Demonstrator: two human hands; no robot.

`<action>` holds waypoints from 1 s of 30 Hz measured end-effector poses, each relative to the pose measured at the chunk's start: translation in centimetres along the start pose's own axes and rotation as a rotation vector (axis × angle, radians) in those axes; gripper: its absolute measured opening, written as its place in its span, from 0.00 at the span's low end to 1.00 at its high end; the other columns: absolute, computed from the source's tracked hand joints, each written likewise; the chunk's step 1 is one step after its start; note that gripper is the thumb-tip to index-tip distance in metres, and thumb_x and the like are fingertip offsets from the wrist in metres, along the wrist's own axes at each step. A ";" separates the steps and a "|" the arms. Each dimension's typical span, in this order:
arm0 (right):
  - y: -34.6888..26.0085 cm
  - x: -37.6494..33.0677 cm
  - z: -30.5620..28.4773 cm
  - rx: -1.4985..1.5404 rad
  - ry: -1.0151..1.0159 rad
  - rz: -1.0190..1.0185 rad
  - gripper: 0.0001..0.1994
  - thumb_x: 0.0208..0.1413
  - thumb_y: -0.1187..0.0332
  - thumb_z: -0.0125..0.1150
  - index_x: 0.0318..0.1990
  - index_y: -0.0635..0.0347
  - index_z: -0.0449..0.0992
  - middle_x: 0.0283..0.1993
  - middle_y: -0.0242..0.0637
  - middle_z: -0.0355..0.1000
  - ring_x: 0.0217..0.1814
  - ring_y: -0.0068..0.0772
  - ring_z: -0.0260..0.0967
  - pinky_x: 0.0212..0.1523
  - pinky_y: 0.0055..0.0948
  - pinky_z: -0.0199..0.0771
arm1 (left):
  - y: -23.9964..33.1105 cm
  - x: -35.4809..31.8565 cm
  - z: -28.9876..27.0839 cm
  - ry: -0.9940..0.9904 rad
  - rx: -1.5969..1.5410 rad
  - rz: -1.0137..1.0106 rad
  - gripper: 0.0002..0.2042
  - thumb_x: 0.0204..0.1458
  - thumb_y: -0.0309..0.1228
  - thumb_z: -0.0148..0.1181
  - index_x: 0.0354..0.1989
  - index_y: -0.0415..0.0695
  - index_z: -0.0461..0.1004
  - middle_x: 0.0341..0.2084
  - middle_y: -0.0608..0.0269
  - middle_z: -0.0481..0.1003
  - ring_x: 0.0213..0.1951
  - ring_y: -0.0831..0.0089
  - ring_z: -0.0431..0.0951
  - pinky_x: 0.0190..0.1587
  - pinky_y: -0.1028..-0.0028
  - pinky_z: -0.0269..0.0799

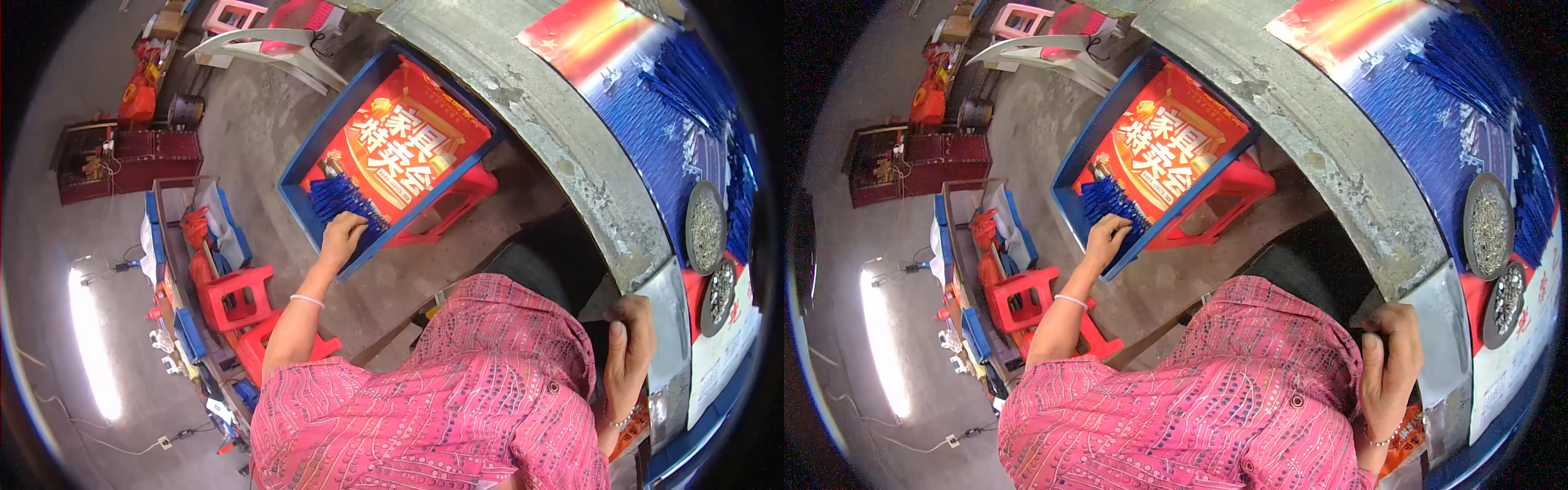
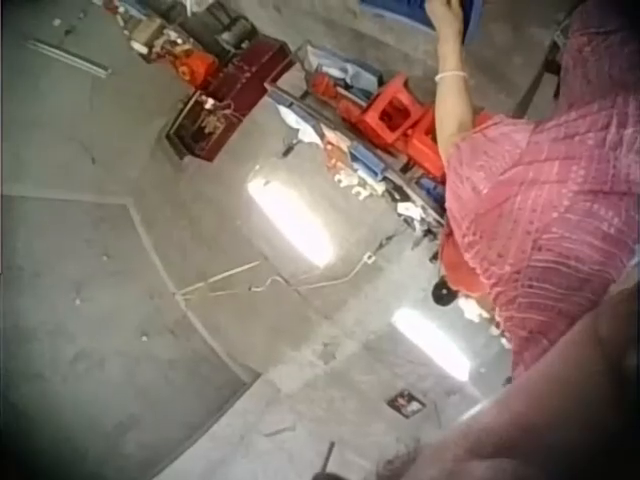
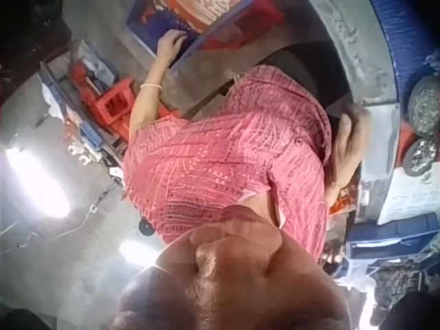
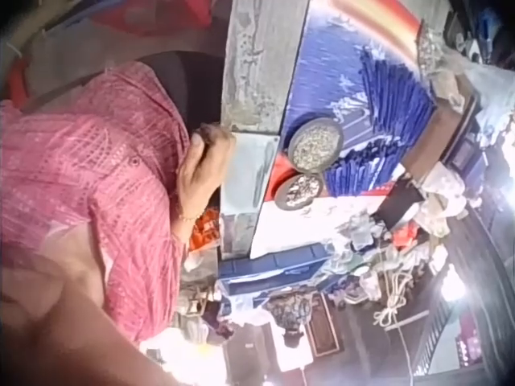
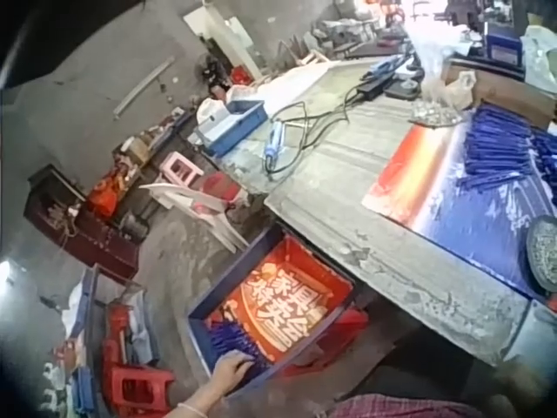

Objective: Manually assembling small blue plastic components with metal pins on a workbench.

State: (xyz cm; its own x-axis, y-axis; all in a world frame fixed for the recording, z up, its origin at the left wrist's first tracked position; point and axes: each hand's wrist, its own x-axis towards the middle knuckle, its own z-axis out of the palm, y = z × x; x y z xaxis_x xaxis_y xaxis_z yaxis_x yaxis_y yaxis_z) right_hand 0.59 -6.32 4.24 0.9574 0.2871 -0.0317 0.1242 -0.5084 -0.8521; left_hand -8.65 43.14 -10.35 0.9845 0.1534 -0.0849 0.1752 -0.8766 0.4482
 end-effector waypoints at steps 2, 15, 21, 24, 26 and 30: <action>-0.5 -0.2 -0.1 -0.002 -0.004 0.076 0.07 0.57 0.71 0.50 0.33 0.67 0.66 0.32 0.42 0.62 0.35 0.39 0.61 0.40 0.29 0.62 | 0.2 0.2 -0.3 -0.003 0.022 0.049 0.05 0.47 0.25 0.60 0.33 0.40 0.76 0.28 0.56 0.74 0.33 0.58 0.75 0.37 0.66 0.70; 4.1 -2.7 -3.8 -0.140 0.487 -0.088 0.04 0.55 0.73 0.54 0.34 0.65 0.69 0.33 0.43 0.67 0.32 0.39 0.65 0.35 0.30 0.66 | 25.1 14.5 -1.9 0.096 -0.306 0.639 0.09 0.49 0.17 0.57 0.39 0.37 0.74 0.35 0.55 0.76 0.36 0.67 0.77 0.40 0.74 0.72; 6.9 -6.8 -4.8 -0.186 0.801 0.016 0.05 0.59 0.75 0.46 0.35 0.66 0.69 0.34 0.40 0.66 0.34 0.32 0.63 0.37 0.25 0.64 | 39.5 22.6 3.7 0.000 -0.405 1.019 0.09 0.48 0.21 0.58 0.39 0.39 0.75 0.34 0.50 0.73 0.38 0.55 0.75 0.41 0.67 0.70; 8.0 -8.1 -4.2 -0.119 0.934 0.034 0.06 0.59 0.76 0.44 0.35 0.68 0.68 0.36 0.42 0.65 0.35 0.31 0.63 0.38 0.24 0.65 | 43.6 26.9 6.7 0.034 -0.368 1.054 0.10 0.47 0.23 0.59 0.39 0.39 0.74 0.34 0.52 0.72 0.38 0.57 0.74 0.41 0.66 0.69; 8.7 -8.2 -4.0 -0.081 1.012 -0.030 0.05 0.58 0.76 0.47 0.36 0.69 0.68 0.36 0.46 0.67 0.36 0.35 0.65 0.37 0.28 0.68 | 45.6 28.9 7.9 0.090 -0.325 1.086 0.10 0.47 0.24 0.60 0.39 0.40 0.74 0.34 0.53 0.71 0.38 0.57 0.73 0.40 0.66 0.69; 8.9 -6.9 -4.1 -0.287 0.928 -0.126 0.03 0.56 0.76 0.48 0.35 0.67 0.68 0.34 0.43 0.67 0.35 0.37 0.64 0.44 0.35 0.66 | 47.8 31.3 10.0 0.137 -0.196 1.095 0.14 0.45 0.26 0.63 0.41 0.41 0.72 0.33 0.55 0.69 0.38 0.57 0.72 0.40 0.64 0.68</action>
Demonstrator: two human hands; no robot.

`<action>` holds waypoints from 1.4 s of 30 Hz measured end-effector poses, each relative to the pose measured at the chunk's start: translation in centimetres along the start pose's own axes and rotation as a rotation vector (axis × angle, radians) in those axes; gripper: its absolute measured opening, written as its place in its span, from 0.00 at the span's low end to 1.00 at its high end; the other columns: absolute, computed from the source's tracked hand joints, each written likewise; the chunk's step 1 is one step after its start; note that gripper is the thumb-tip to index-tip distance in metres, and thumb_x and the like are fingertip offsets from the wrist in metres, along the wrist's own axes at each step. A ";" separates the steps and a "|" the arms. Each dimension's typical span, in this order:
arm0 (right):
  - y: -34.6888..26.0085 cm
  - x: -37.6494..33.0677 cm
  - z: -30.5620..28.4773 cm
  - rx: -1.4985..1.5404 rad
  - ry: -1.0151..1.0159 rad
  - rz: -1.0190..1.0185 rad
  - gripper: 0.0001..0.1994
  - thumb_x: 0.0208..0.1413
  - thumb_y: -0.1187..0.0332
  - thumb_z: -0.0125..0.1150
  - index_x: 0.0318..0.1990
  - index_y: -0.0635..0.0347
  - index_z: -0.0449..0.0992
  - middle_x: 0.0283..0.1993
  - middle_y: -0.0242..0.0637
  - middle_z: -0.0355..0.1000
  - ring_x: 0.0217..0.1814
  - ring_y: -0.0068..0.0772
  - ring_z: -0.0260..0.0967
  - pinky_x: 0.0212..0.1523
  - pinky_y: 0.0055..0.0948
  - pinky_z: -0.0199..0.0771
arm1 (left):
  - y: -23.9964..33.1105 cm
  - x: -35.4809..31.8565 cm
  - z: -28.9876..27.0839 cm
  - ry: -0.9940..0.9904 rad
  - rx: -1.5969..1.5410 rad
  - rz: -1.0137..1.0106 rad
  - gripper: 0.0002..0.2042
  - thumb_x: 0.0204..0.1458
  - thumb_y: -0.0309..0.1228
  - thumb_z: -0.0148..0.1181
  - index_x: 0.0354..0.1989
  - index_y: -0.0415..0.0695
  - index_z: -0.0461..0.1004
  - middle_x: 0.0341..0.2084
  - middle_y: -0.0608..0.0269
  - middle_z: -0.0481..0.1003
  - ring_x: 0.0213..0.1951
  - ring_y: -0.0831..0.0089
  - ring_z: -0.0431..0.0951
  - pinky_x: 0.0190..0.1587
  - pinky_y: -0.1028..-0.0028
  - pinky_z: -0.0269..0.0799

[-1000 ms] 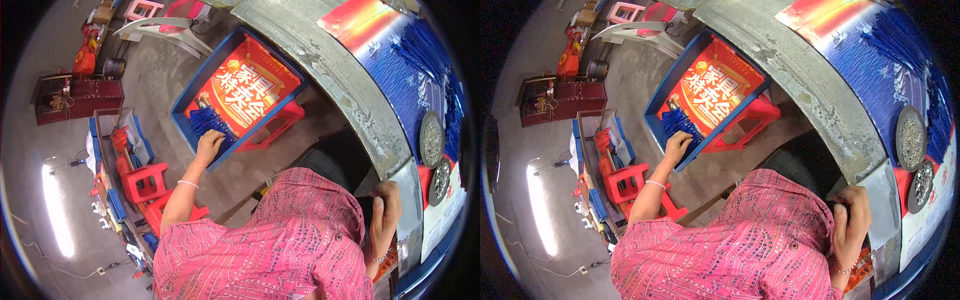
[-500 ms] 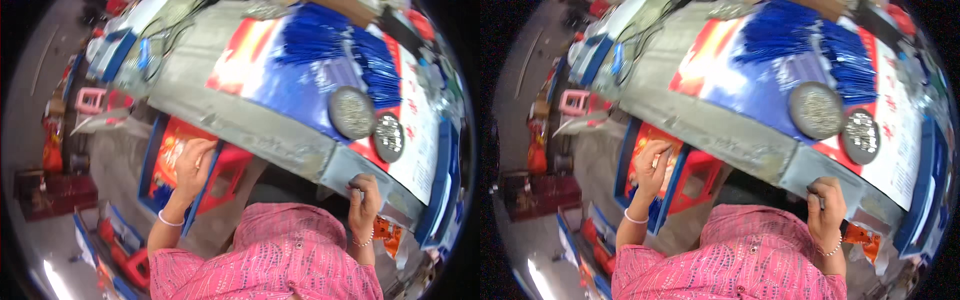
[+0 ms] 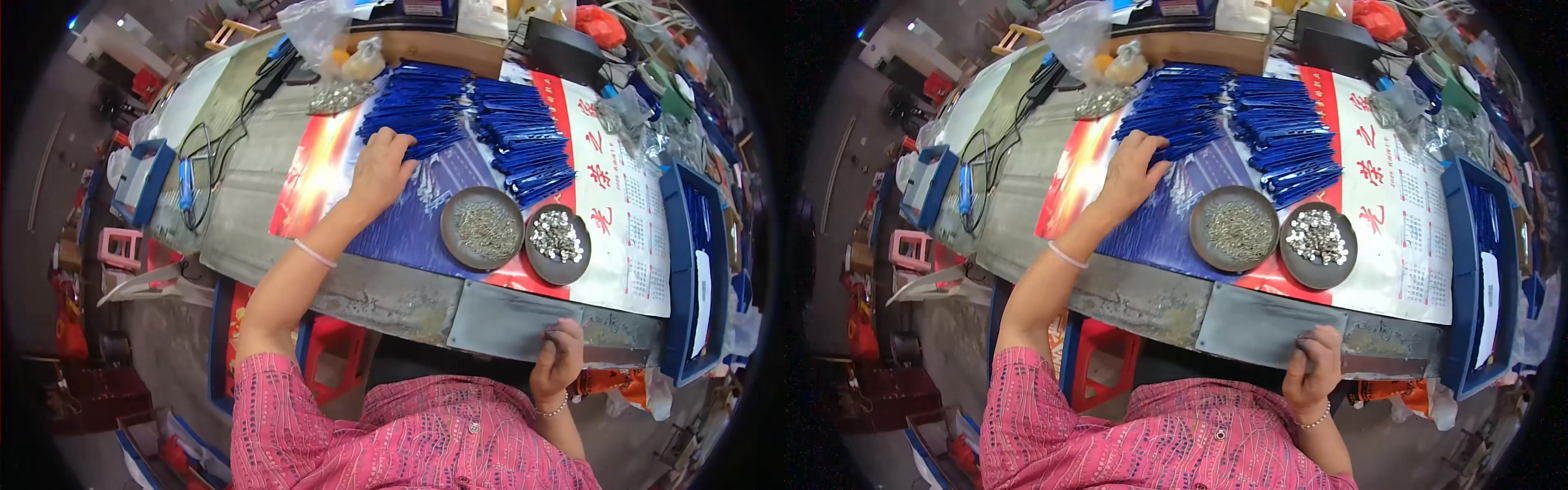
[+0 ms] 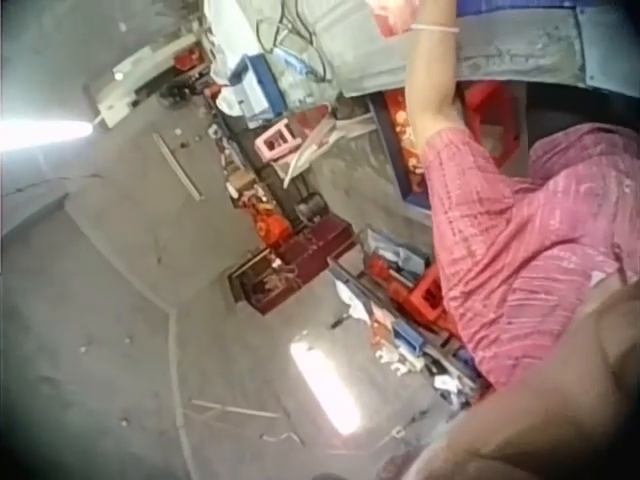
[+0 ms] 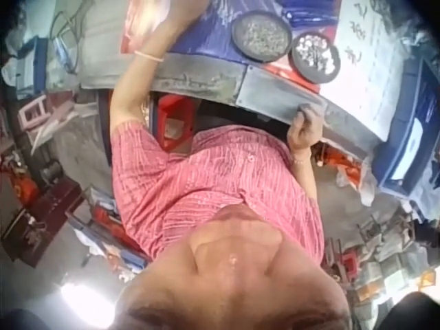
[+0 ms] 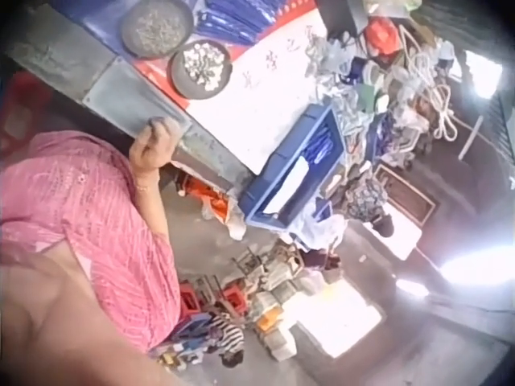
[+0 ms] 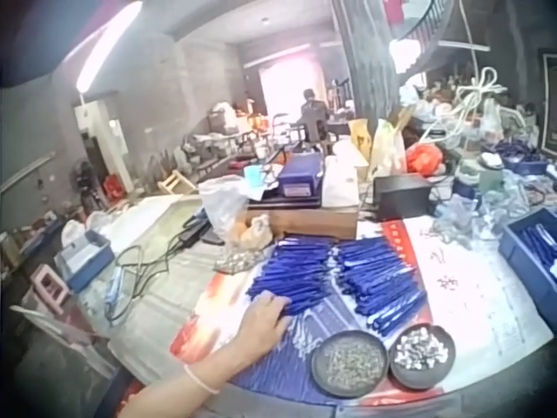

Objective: Manually assembling small blue plastic components with metal pins on a workbench.

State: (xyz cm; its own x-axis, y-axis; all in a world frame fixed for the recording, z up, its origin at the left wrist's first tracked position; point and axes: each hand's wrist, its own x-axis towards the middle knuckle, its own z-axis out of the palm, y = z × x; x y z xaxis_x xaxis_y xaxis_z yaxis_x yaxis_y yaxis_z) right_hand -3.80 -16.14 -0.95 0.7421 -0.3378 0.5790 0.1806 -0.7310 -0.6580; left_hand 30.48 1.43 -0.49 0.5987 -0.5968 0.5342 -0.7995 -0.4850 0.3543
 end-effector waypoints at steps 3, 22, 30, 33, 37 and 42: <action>0.0 0.2 0.0 0.002 -0.006 -0.001 0.02 0.54 0.77 0.51 0.34 0.66 0.68 0.32 0.42 0.67 0.35 0.41 0.64 0.47 0.40 0.65 | -0.5 0.5 0.9 -0.046 0.066 0.024 0.12 0.43 0.26 0.63 0.37 0.41 0.71 0.32 0.55 0.68 0.37 0.57 0.71 0.40 0.64 0.68; -0.6 0.9 0.4 -0.152 -0.058 -0.027 0.05 0.47 0.76 0.57 0.33 0.64 0.70 0.31 0.42 0.69 0.32 0.43 0.66 0.43 0.43 0.67 | -0.7 -0.8 0.5 -0.047 0.120 0.095 0.09 0.49 0.27 0.58 0.39 0.45 0.73 0.32 0.64 0.73 0.37 0.63 0.71 0.39 0.65 0.61; -0.6 0.9 0.6 -0.194 -0.062 -0.032 0.06 0.45 0.78 0.58 0.33 0.64 0.70 0.31 0.43 0.69 0.32 0.45 0.66 0.43 0.42 0.66 | -0.2 -1.0 -0.1 -0.078 0.113 0.099 0.10 0.49 0.25 0.57 0.41 0.45 0.73 0.32 0.63 0.72 0.37 0.63 0.70 0.39 0.65 0.61; -0.7 0.8 0.7 -0.214 -0.063 -0.035 0.06 0.45 0.78 0.58 0.32 0.64 0.70 0.31 0.42 0.69 0.32 0.45 0.66 0.43 0.42 0.66 | -0.4 -1.3 0.0 -0.101 0.120 0.124 0.11 0.48 0.24 0.57 0.41 0.45 0.73 0.32 0.62 0.70 0.37 0.62 0.70 0.39 0.64 0.61; -0.8 0.8 0.7 -0.229 -0.071 -0.034 0.06 0.45 0.78 0.58 0.32 0.64 0.70 0.30 0.42 0.69 0.32 0.45 0.66 0.43 0.41 0.66 | -0.2 -2.2 0.2 -0.104 0.142 0.173 0.12 0.46 0.21 0.54 0.41 0.43 0.73 0.32 0.59 0.69 0.38 0.61 0.69 0.39 0.63 0.60; -1.1 1.1 0.7 -0.233 -0.094 -0.048 0.05 0.47 0.80 0.56 0.31 0.64 0.68 0.31 0.44 0.67 0.34 0.46 0.64 0.37 0.37 0.66 | 0.1 -2.8 -0.4 -0.063 0.117 0.172 0.13 0.45 0.19 0.52 0.41 0.41 0.73 0.33 0.58 0.68 0.36 0.59 0.69 0.38 0.64 0.62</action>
State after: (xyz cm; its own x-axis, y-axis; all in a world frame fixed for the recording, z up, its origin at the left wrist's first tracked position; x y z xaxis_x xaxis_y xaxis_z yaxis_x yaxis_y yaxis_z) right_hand -2.75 -15.26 0.11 0.7946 -0.2509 0.5529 0.0718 -0.8654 -0.4959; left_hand 28.67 3.33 -1.66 0.4588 -0.7144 0.5284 -0.8813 -0.4415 0.1684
